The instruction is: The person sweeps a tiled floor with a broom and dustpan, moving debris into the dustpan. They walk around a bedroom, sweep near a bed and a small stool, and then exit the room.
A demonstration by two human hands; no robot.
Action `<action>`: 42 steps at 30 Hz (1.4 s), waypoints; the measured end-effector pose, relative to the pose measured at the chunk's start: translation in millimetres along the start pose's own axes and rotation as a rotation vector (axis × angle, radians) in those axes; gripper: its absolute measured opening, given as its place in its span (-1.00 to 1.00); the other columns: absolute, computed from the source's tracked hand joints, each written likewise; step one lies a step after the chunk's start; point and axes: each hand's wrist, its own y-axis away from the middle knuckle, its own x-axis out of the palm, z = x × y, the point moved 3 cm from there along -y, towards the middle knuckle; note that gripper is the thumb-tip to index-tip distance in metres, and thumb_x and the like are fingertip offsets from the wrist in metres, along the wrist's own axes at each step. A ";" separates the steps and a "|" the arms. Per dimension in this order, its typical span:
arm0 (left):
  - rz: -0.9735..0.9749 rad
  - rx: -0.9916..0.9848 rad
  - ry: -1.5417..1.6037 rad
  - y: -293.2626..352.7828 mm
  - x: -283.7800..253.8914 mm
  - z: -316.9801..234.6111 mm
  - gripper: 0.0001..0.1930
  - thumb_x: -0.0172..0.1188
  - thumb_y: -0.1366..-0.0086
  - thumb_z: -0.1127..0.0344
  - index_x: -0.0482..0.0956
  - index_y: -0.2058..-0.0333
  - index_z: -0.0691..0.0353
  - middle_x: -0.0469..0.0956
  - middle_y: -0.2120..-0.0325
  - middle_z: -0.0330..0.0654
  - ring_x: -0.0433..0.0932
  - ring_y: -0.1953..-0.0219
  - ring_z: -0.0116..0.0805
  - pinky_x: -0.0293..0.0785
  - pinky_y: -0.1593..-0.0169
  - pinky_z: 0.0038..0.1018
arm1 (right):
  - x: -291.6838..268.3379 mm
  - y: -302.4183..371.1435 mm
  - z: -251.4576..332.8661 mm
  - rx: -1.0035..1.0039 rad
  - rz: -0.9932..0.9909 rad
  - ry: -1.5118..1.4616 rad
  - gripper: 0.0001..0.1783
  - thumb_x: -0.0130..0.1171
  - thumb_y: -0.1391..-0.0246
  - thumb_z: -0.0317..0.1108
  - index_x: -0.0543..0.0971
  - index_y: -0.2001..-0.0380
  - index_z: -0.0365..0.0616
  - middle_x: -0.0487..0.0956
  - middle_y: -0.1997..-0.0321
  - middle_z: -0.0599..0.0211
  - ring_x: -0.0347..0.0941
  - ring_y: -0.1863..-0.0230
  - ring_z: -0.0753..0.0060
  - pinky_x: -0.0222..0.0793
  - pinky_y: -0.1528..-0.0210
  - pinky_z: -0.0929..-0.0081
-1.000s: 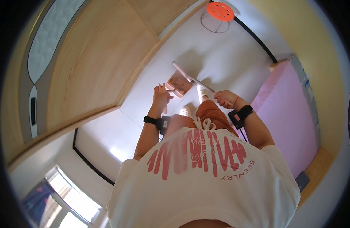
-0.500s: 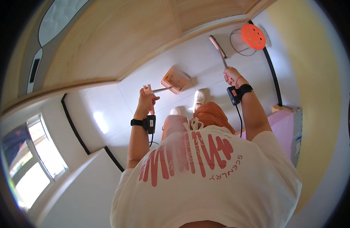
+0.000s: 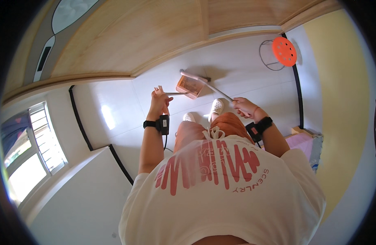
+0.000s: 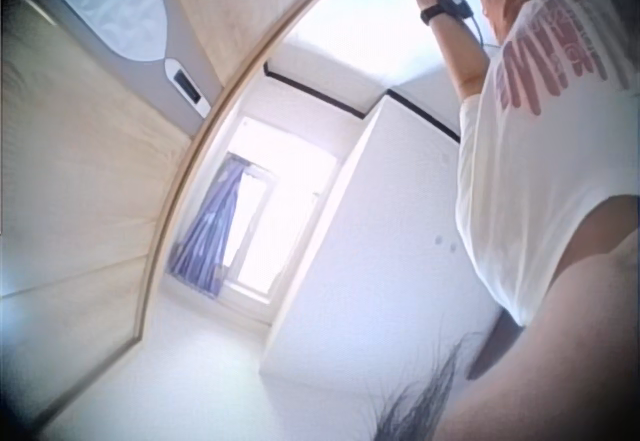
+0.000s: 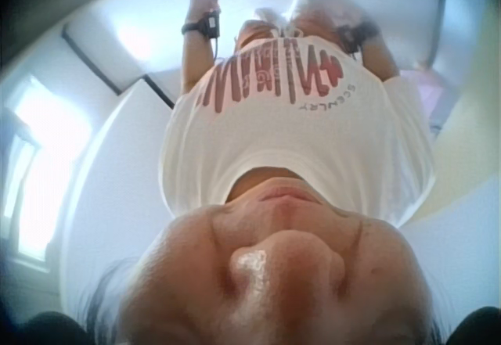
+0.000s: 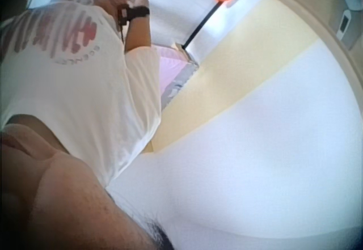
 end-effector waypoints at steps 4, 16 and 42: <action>0.003 0.035 -0.104 19.3 18.0 -14.2 -0.69 -0.05 0.02 0.53 0.14 0.25 0.27 0.28 0.58 -0.18 0.44 0.55 -0.35 0.30 0.60 -0.54 | -14.7 44.3 -26.7 0.016 -0.050 -0.186 -0.75 -0.03 0.02 -0.27 0.39 0.24 -0.07 0.28 0.69 0.48 0.14 0.78 0.67 0.00 0.81 0.67; 0.282 -0.014 -0.245 42.9 6.1 -7.0 -0.40 0.03 0.03 0.57 0.03 -0.03 0.30 0.37 0.50 -0.14 0.50 0.55 -0.33 0.29 0.63 -0.55 | 2.8 9.1 -138.4 -0.032 -0.414 -0.532 -0.79 0.06 0.07 -0.36 0.25 0.38 0.11 0.22 0.69 0.48 0.12 0.79 0.68 -0.03 0.88 0.72; 0.858 0.013 -0.937 58.1 41.9 0.1 -0.38 -0.02 0.05 0.55 0.01 -0.05 0.30 0.31 0.35 -0.08 0.51 0.46 -0.32 0.29 0.60 -0.58 | 313.6 82.9 -291.4 -0.134 -0.767 -1.229 -0.58 0.02 -0.02 -0.20 0.30 0.01 0.06 0.29 0.63 0.47 0.12 0.77 0.71 -0.03 0.83 0.77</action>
